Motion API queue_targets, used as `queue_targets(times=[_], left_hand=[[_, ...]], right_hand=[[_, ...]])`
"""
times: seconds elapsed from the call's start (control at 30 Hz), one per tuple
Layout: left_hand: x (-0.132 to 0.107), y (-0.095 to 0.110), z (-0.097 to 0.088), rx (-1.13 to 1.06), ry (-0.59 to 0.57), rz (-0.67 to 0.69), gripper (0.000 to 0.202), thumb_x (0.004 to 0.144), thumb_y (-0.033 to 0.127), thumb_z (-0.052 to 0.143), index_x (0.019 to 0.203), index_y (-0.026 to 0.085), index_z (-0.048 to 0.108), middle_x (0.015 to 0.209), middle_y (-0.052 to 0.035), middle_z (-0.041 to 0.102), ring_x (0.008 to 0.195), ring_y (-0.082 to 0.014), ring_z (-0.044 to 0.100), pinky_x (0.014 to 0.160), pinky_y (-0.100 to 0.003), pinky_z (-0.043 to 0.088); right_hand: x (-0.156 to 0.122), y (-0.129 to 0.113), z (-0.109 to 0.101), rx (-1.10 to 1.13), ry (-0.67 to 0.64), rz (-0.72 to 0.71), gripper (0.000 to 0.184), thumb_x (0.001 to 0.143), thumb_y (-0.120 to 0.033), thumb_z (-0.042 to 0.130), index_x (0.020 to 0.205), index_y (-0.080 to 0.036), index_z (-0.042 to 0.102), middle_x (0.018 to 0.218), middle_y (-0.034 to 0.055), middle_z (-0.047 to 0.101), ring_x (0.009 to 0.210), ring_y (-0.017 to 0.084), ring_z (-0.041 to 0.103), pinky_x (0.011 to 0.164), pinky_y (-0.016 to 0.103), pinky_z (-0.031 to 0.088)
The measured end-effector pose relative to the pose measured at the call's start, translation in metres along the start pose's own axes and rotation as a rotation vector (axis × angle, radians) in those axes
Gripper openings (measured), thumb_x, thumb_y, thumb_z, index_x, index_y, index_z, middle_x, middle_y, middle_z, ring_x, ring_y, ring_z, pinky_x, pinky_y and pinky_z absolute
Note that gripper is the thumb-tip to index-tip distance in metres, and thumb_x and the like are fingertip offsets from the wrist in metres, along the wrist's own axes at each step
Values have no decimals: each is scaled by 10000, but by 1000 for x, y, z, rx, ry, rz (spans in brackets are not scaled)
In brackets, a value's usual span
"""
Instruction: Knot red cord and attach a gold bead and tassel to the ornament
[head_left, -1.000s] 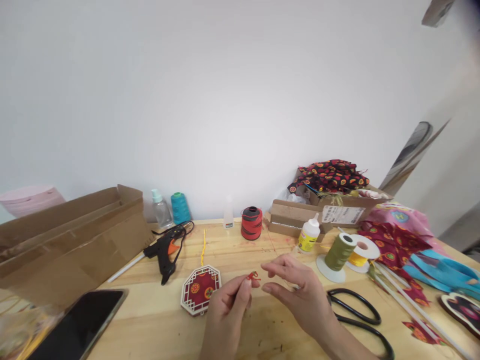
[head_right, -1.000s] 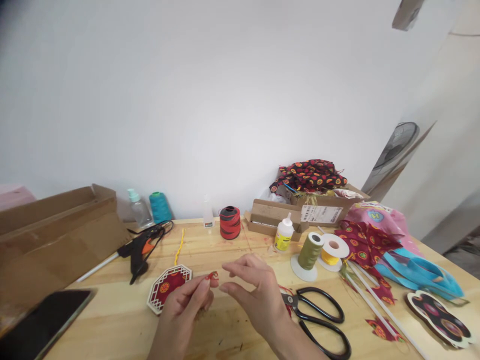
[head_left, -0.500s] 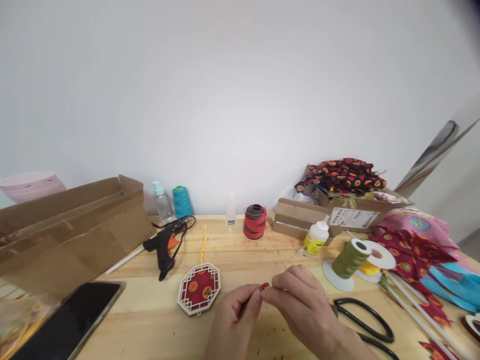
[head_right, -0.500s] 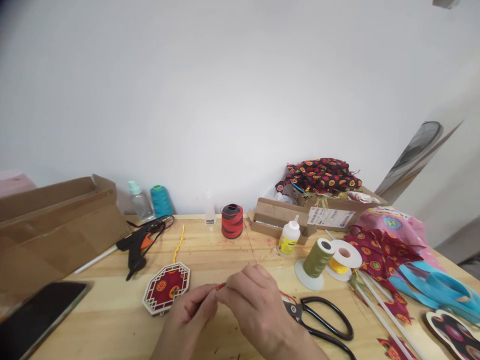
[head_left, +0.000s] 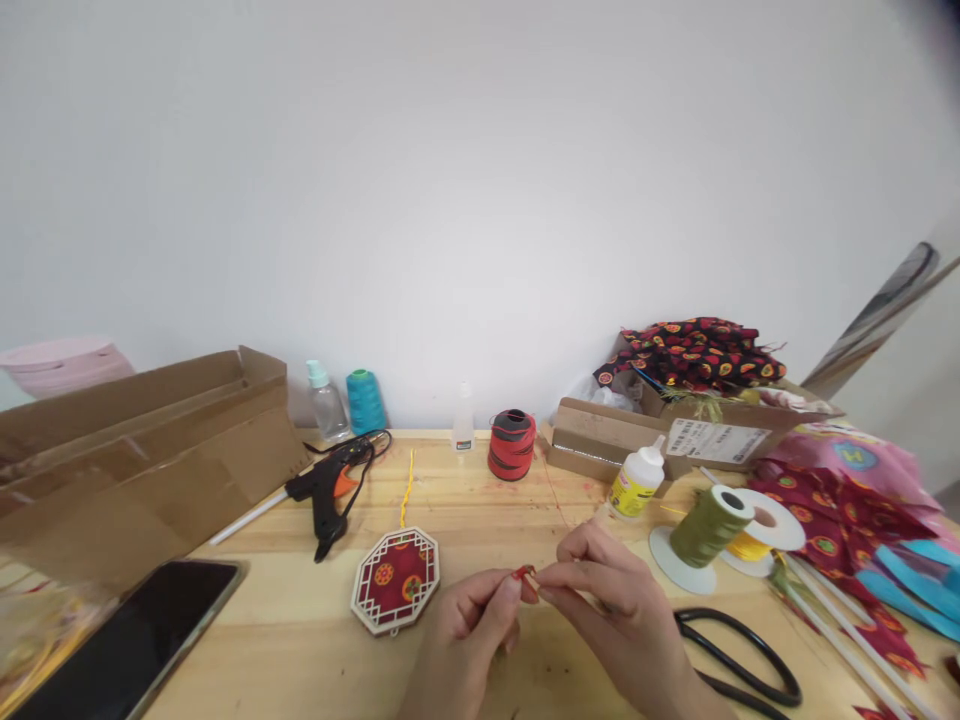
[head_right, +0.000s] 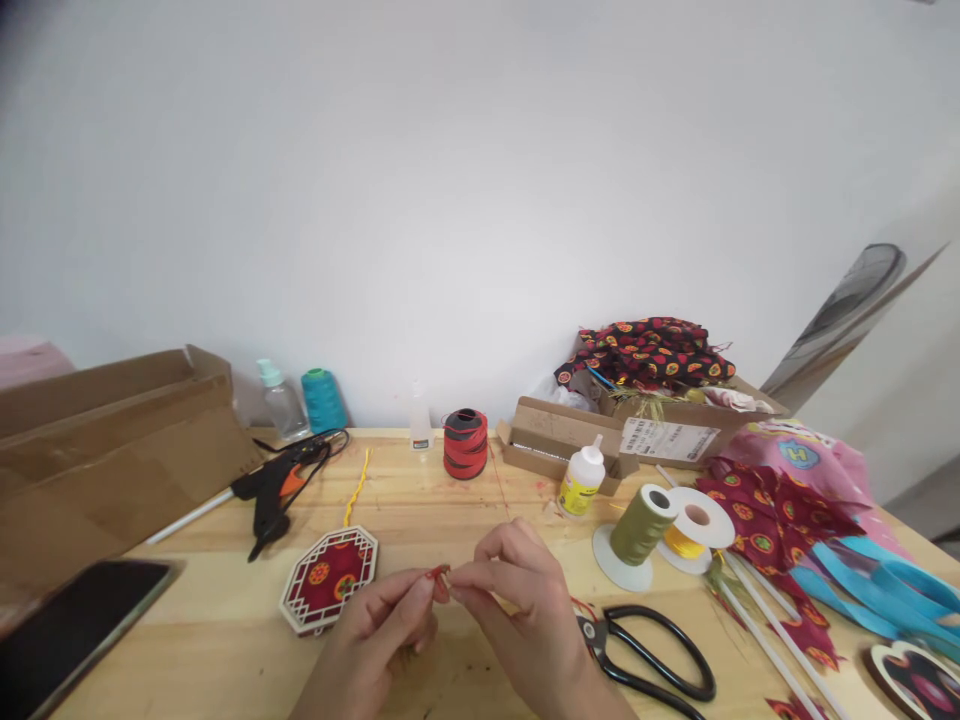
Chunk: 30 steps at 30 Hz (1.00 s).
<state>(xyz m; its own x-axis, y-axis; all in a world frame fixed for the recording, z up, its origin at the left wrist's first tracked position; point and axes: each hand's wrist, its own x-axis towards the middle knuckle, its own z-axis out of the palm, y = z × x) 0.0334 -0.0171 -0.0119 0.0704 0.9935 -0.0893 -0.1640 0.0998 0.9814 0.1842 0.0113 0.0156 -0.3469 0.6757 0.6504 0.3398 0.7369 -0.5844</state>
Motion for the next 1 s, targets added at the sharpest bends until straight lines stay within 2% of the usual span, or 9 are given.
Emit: queue_targets(times=[0.23,0.4,0.5,0.67,0.83,1.0], left_hand=[[-4,4,1,63,-71,-5,389,740,476,501,634,129,641,476,46,359,484,-102,313,470,-213,229],[-6,9,6,94,-24,26,393,708,488,525,534,141,587,469,52,321,478,-102,274,454,-214,195],[-7,12,8,98,-50,40,374,718,453,526,507,148,581,479,50,331,484,-103,272,461,-214,205],[-8,17,10,66,-34,60,353,722,420,529,500,153,597,469,55,322,475,-101,261,461,-211,222],[-7,18,8,86,-75,55,319,742,385,520,552,152,627,471,53,336,476,-100,260,465,-204,239],[-7,16,5,139,-41,83,299,763,363,500,602,156,642,491,37,423,505,-114,327,496,-203,282]], right_hand=[[2,-1,-3,-13,-30,-94,159,796,-166,529,796,-240,669,646,3,467,595,124,468,514,248,388],[2,-1,-2,13,-66,-23,118,769,-188,570,753,-248,671,653,-1,464,617,131,478,534,256,402],[1,-3,0,35,-74,41,84,740,-184,596,713,-226,663,652,-3,466,629,134,491,549,257,415],[0,-7,3,40,-54,86,81,703,-136,593,679,-199,636,647,-4,469,620,133,496,546,249,419],[1,-7,3,29,-41,113,85,697,-120,571,671,-188,616,649,-1,477,621,132,502,548,242,421],[3,-8,2,-93,-20,75,111,689,-105,547,659,-190,613,631,-2,474,600,132,495,543,248,417]])
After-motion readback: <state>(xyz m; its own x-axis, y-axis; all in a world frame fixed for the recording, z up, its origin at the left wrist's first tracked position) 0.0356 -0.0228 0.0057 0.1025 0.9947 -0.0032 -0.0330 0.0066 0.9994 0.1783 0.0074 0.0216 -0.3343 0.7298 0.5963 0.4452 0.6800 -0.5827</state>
